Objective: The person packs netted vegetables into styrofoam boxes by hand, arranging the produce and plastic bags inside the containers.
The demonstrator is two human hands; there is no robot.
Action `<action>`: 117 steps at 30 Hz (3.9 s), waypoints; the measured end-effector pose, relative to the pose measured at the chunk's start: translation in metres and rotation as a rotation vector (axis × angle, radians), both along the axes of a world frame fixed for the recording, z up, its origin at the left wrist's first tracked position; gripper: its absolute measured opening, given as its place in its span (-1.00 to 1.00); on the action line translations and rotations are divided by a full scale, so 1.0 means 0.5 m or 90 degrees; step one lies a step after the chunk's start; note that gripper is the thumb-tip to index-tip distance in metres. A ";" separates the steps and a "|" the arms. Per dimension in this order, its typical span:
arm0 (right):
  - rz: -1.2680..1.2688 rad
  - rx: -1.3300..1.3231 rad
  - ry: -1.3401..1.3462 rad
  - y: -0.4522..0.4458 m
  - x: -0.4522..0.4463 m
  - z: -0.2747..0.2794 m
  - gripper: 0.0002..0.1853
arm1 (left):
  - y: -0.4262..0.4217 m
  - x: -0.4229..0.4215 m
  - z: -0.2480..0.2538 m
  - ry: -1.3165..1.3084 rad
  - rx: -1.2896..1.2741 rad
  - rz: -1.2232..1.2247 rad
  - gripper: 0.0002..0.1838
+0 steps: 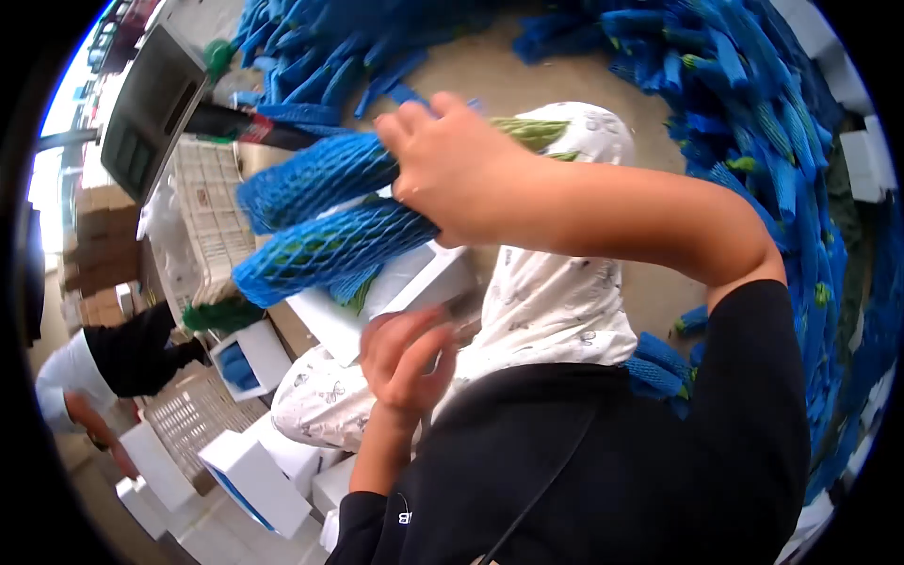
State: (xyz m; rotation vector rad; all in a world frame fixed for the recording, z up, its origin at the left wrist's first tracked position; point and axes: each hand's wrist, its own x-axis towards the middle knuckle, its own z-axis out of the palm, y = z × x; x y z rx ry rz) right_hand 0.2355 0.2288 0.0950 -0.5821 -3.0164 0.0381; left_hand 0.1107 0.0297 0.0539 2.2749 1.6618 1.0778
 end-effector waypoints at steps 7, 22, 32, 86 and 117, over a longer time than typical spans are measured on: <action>0.256 -0.192 -0.248 -0.106 -0.344 -0.337 -0.40 | -0.142 -0.331 -0.243 0.111 -0.453 0.381 -0.36; 0.071 -0.374 0.269 -0.016 -0.225 -0.243 -0.16 | -0.094 -0.346 -0.366 0.187 -0.428 0.361 -0.49; 0.193 -0.419 -0.101 -0.118 -0.330 -0.465 -0.31 | -0.144 -0.314 -0.331 -0.279 -0.502 0.270 -0.81; -0.033 -0.474 0.062 -0.165 -0.135 -0.287 -0.84 | 0.070 -0.242 -0.440 0.313 -0.411 0.055 -0.31; -0.819 -0.080 -0.400 -0.019 0.939 -0.621 -0.25 | 0.061 -0.211 -0.434 0.231 -0.690 0.116 -0.25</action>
